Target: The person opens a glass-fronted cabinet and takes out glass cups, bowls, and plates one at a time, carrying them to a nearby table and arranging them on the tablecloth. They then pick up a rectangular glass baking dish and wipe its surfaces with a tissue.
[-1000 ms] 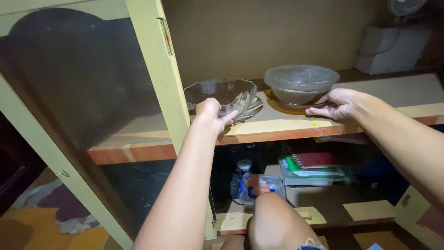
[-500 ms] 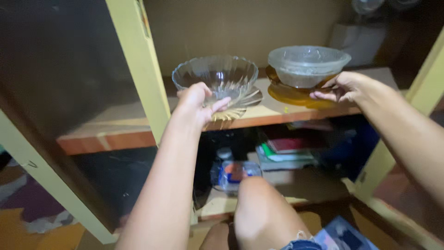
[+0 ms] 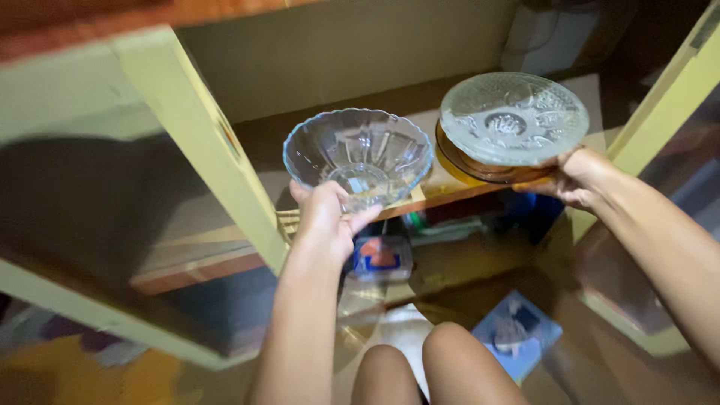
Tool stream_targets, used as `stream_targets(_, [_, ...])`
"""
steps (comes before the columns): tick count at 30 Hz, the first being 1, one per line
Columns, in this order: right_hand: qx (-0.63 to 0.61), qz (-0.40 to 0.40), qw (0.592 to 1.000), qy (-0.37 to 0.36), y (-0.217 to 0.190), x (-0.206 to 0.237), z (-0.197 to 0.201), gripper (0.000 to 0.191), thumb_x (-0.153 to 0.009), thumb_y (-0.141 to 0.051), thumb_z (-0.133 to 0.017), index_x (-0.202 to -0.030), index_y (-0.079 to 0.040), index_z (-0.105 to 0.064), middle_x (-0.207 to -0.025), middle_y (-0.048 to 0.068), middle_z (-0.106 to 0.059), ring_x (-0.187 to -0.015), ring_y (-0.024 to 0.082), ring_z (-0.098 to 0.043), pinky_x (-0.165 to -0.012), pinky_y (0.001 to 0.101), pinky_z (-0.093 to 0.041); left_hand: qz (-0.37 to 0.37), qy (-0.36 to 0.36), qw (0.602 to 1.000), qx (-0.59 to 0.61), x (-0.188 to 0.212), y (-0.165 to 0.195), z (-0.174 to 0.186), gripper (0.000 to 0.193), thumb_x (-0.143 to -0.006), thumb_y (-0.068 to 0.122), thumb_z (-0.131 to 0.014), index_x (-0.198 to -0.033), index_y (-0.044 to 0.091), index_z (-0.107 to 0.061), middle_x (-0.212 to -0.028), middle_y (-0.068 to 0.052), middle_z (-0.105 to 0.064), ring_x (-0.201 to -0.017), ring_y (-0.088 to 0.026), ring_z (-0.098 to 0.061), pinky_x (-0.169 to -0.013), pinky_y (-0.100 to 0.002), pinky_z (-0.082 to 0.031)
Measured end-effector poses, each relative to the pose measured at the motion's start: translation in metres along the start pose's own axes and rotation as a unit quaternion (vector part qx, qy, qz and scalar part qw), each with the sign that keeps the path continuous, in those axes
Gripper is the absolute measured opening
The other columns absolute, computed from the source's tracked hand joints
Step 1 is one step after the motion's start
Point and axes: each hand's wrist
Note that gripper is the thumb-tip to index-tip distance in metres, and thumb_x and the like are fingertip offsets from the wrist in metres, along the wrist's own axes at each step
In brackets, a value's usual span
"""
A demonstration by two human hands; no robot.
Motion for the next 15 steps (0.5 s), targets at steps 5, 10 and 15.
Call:
stream_targets(5, [0.051, 0.036, 0.998, -0.018, 0.009, 0.087, 0.001, 0.029, -0.103, -0.013, -0.051, -0.125, 0.001, -0.062, -0.112, 0.024, -0.071, -0.082, 0.037, -0.073, -0.067, 0.0429, -0.065, 0.078, 0.082, 0.993, -0.018, 0.071, 0.026, -0.01, 0.109, -0.069, -0.005, -0.041, -0.157, 0.043, 0.001, -0.158, -0.016, -0.029, -0.104, -0.06, -0.066, -0.074, -0.058, -0.065])
stream_targets(10, [-0.017, 0.01, 1.0, 0.003, 0.009, 0.181, 0.013, 0.029, -0.101, -0.009, -0.045, -0.126, -0.005, -0.058, -0.11, 0.017, -0.07, -0.086, 0.037, -0.073, -0.067, 0.048, -0.066, 0.136, 0.095, 0.986, -0.007, 0.153, 0.064, -0.024, 0.111, -0.069, -0.002, -0.043, -0.157, 0.048, 0.002, -0.154, -0.024, -0.041, -0.102, -0.059, -0.067, -0.071, -0.055, -0.063])
stream_targets(15, [0.108, -0.097, 0.985, 0.089, -0.025, 0.28, 0.015, 0.035, -0.109, -0.013, -0.043, -0.135, 0.002, -0.061, -0.11, 0.036, -0.07, -0.111, 0.055, -0.052, -0.087, 0.0658, -0.044, 0.138, 0.097, 0.985, -0.044, 0.228, 0.109, -0.032, 0.1, -0.074, 0.0, -0.047, -0.154, 0.046, -0.009, -0.148, -0.016, -0.042, -0.105, -0.047, -0.07, -0.072, -0.053, -0.066])
Point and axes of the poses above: each hand's wrist, its own x-axis away from the middle knuckle, its own z-axis out of the back of the hand, y = z × x
